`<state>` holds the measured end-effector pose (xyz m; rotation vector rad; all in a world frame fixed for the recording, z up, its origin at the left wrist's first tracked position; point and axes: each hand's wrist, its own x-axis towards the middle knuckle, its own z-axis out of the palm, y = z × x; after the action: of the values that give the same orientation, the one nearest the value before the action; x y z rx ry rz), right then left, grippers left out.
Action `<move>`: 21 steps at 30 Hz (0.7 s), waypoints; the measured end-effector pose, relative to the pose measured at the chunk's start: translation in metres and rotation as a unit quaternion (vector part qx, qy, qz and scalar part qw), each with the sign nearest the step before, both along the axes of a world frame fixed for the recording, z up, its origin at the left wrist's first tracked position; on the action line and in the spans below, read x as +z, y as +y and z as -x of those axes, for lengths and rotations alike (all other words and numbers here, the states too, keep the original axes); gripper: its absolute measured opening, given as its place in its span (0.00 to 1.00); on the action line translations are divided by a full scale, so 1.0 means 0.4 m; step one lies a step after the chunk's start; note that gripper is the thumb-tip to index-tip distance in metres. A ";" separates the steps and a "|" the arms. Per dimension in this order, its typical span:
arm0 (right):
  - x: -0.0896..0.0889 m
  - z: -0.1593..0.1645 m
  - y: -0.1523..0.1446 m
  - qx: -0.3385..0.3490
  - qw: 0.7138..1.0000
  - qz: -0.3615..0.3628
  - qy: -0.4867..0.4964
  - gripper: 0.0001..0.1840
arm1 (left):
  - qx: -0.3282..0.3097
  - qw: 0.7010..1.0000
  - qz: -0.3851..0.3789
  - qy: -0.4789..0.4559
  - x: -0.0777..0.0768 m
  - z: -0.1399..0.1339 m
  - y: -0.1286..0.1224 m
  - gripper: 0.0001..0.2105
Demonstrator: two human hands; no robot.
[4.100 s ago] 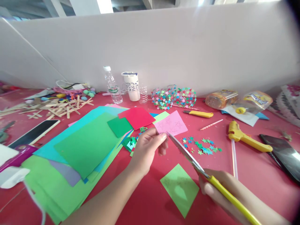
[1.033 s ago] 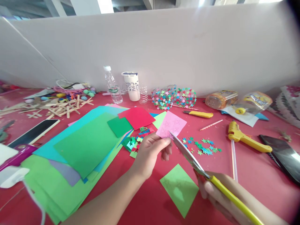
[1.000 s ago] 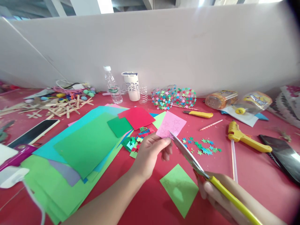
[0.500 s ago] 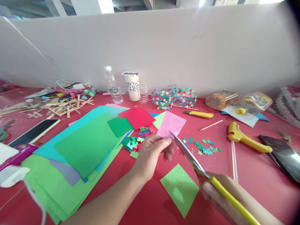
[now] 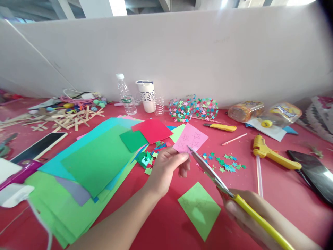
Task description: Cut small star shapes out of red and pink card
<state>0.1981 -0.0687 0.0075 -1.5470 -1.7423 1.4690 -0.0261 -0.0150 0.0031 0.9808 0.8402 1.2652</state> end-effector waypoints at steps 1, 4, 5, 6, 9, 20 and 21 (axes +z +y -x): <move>0.006 0.001 0.001 -0.003 1.000 0.016 0.014 0.38 | 0.004 1.000 0.000 0.001 -0.001 0.001 0.001 0.10; 0.023 0.000 0.005 -0.006 0.995 0.064 0.079 0.40 | 0.020 1.000 -0.003 0.004 -0.002 0.004 0.004 0.09; 0.027 -0.001 0.006 -0.007 0.992 0.080 0.099 0.40 | 0.024 1.000 -0.006 0.006 -0.002 0.005 0.006 0.09; 0.030 -0.003 0.008 -0.009 0.989 0.096 0.113 0.40 | 0.027 1.000 -0.011 0.009 -0.002 0.007 0.007 0.09; 0.027 -0.006 0.010 -0.012 0.983 0.128 0.133 0.40 | 0.041 0.999 -0.030 0.018 -0.001 0.011 0.011 0.10; -0.005 0.023 -0.010 -0.038 0.991 0.073 0.101 0.39 | 0.054 0.998 -0.038 0.014 0.005 -0.009 0.002 0.08; -0.006 0.022 -0.010 -0.035 0.993 0.060 0.097 0.38 | 0.052 0.998 -0.031 0.007 0.006 -0.011 0.001 0.08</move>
<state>0.1893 -0.0725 0.0050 -1.4531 -1.5002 1.6547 -0.0215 -0.0145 0.0056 1.0079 0.8774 1.3826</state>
